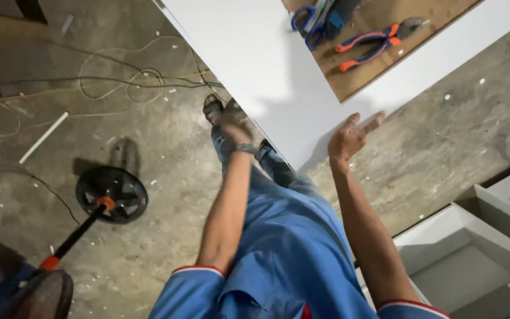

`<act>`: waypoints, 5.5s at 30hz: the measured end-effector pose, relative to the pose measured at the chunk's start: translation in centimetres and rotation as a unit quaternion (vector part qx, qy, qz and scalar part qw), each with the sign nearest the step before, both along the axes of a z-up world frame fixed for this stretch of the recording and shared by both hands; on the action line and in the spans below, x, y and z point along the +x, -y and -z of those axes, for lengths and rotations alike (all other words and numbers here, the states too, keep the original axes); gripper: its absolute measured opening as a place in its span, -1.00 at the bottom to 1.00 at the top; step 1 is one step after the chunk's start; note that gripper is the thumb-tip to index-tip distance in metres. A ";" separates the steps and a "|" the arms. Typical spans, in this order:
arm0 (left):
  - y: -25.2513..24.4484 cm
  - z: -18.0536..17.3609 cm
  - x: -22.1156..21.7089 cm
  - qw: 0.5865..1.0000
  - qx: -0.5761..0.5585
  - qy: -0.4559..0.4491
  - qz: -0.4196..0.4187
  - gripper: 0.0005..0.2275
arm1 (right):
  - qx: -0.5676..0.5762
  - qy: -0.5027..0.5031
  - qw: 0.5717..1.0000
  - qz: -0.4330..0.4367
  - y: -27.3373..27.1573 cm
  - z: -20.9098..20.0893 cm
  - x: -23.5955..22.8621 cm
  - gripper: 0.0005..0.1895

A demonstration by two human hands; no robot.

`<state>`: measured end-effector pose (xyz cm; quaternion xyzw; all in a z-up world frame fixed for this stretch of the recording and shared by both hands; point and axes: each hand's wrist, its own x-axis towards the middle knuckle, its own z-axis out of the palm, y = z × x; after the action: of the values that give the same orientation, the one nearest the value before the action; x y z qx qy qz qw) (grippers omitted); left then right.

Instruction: Trimming and fitting a white plastic or wooden trim piece to a larger white panel in a workshop.

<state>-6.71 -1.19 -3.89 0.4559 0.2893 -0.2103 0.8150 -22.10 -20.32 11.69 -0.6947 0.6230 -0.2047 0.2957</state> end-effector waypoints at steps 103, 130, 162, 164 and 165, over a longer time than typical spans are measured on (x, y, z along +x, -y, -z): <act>-8.1 -12.3 11.6 0.977 0.090 -0.066 -0.181 -0.45 | 0.030 0.043 0.998 -0.018 1.0 0.2 -0.5 -0.34; 3.4 -5.0 31.9 0.825 0.486 0.259 -0.128 -0.57 | 0.116 -0.065 0.990 0.052 0.2 -3.3 1.8 -0.37; -0.8 -3.9 24.2 0.839 0.486 0.230 -0.082 -0.27 | 0.038 0.071 0.997 -0.001 0.0 0.2 -1.1 -0.38; -0.2 -6.1 22.3 0.847 0.484 0.195 -0.101 -0.26 | 0.029 0.069 0.997 -0.006 0.4 0.3 -1.0 -0.40; 0.5 -6.7 21.2 0.895 0.404 0.159 -0.100 -0.27 | 0.023 0.058 0.998 -0.004 0.6 -0.1 -0.6 -0.41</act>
<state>14.50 -1.68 2.83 0.7418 0.2602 0.0822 0.6127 -22.74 -20.91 11.75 -0.6772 0.6063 -0.2293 0.3482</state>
